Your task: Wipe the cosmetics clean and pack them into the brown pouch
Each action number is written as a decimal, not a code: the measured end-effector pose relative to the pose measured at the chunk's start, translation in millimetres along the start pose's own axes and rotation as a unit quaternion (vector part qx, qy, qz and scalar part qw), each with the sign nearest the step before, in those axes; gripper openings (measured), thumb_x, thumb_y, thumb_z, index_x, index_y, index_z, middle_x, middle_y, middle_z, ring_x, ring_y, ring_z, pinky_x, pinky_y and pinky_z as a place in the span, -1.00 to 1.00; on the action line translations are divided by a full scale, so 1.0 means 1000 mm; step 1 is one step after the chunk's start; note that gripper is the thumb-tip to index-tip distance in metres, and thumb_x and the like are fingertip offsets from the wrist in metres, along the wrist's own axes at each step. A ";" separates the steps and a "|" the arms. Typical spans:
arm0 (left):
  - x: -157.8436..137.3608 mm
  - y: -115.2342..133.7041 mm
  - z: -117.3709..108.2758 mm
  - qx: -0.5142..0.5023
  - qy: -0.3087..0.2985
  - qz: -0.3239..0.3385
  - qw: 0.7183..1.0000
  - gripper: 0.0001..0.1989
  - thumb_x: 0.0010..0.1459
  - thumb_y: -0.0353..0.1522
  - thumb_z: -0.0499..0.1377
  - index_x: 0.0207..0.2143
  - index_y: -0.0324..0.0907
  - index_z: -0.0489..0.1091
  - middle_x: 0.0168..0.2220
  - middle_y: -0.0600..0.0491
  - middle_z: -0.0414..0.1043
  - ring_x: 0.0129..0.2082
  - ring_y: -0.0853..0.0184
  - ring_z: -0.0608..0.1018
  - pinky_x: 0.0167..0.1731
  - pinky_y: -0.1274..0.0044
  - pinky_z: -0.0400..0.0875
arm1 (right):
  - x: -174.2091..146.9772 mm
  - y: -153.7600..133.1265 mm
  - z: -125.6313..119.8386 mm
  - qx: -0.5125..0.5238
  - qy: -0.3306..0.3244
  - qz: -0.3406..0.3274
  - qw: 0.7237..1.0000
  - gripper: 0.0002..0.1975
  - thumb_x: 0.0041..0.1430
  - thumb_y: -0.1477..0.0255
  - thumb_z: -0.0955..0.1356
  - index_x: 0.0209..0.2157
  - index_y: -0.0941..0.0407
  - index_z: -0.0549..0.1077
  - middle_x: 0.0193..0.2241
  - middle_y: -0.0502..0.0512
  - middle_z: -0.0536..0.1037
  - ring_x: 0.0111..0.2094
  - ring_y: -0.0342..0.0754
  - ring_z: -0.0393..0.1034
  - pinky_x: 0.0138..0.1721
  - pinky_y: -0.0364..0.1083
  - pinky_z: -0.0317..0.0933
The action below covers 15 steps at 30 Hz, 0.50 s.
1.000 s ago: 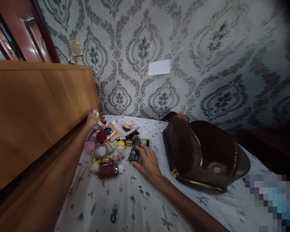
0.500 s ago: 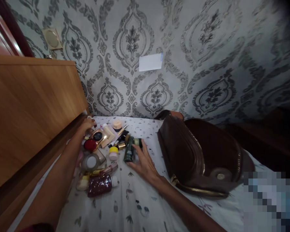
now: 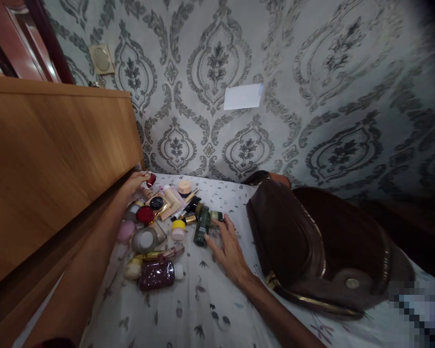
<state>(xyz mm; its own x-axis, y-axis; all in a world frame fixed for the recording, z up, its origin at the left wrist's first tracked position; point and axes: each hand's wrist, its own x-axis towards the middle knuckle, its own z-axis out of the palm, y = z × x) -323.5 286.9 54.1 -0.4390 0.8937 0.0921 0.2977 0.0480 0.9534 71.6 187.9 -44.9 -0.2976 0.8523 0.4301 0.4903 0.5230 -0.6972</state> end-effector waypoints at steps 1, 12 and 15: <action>-0.004 0.004 -0.002 -0.017 -0.008 0.004 1.000 -0.54 -0.26 -0.12 0.42 -0.36 -0.24 0.48 -0.47 0.04 0.50 -0.39 0.30 0.49 -0.41 0.55 0.32 | 0.000 0.000 -0.001 -0.001 0.007 0.005 1.000 -0.47 0.29 0.10 0.24 0.15 0.13 0.33 0.35 0.36 0.04 0.40 0.20 -0.11 0.29 0.22 0.07; -0.077 0.042 0.015 -0.071 -0.163 0.060 0.982 -0.34 -0.30 -0.19 0.47 -0.09 -0.22 0.50 -0.24 0.01 0.55 -0.28 0.23 0.55 -0.26 0.46 0.42 | 0.001 -0.011 -0.008 0.007 0.093 -0.094 0.991 -0.66 0.29 0.22 0.29 -0.03 0.12 0.46 0.10 0.31 0.42 0.17 0.15 0.28 0.18 0.20 0.21; -0.105 0.051 0.028 -0.021 -0.202 0.134 0.970 -0.39 -0.16 -0.15 0.42 -0.03 -0.18 0.49 -0.09 -0.01 0.53 -0.08 0.16 0.52 -0.06 0.41 0.39 | 0.000 -0.018 -0.009 0.014 0.089 -0.120 0.989 -0.69 0.28 0.25 0.31 -0.04 0.11 0.46 0.07 0.30 0.45 0.15 0.15 0.31 0.17 0.21 0.22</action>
<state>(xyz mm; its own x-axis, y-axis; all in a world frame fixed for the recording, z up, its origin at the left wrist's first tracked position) -238.3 208.4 85.0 0.0197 0.9738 0.2265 0.3164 -0.2210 0.9225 69.8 178.3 -27.1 -0.2529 0.6902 0.6780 0.3994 0.7127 -0.5766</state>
